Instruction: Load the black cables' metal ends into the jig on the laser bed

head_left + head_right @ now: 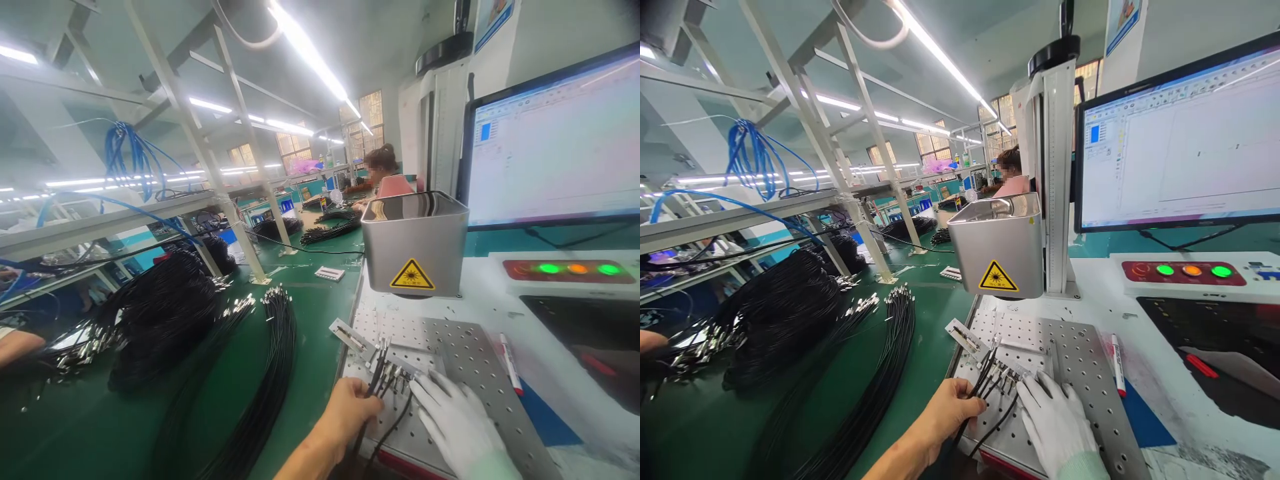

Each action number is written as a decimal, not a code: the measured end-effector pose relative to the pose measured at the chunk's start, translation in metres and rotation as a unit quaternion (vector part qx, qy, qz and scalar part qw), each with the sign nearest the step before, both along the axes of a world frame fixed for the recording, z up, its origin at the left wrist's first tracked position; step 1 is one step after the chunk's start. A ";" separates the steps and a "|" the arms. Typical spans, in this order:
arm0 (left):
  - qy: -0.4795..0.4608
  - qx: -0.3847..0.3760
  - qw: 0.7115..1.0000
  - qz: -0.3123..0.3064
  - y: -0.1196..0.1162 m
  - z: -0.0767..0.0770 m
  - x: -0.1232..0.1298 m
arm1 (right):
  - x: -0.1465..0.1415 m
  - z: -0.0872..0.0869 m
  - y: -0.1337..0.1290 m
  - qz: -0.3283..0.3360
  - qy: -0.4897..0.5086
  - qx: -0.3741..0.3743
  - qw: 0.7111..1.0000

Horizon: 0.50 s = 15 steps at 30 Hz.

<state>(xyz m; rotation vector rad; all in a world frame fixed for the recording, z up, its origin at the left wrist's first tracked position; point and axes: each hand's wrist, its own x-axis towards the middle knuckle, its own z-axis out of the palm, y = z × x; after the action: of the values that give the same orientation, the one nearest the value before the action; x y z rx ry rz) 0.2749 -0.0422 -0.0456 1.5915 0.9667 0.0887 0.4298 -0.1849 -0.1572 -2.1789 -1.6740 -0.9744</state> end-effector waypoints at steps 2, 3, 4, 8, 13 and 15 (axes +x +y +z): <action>-0.013 0.013 1.000 0.009 -0.003 0.001 0.005 | 0.000 0.000 0.001 -0.002 0.013 -0.001 1.000; -0.015 0.016 1.000 0.010 -0.004 0.001 0.007 | -0.001 0.001 0.001 -0.003 0.013 0.000 1.000; -0.012 0.018 1.000 0.009 -0.005 0.001 0.008 | -0.001 0.001 0.002 -0.004 0.010 0.003 1.000; 0.011 0.043 0.999 -0.011 -0.005 -0.005 0.011 | -0.002 0.005 0.002 0.000 -0.023 0.018 1.000; 0.028 0.091 0.995 -0.032 -0.005 -0.015 0.010 | -0.003 0.007 0.001 -0.002 -0.007 0.028 1.000; 0.028 0.082 0.995 -0.042 -0.005 -0.018 0.011 | -0.003 0.007 0.000 -0.003 -0.002 0.023 1.000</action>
<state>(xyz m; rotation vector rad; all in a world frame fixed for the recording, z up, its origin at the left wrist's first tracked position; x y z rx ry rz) 0.2856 -0.0473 -0.0640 1.7918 0.9543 0.0657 0.4268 -0.1845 -0.1504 -2.1551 -1.6321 -1.0098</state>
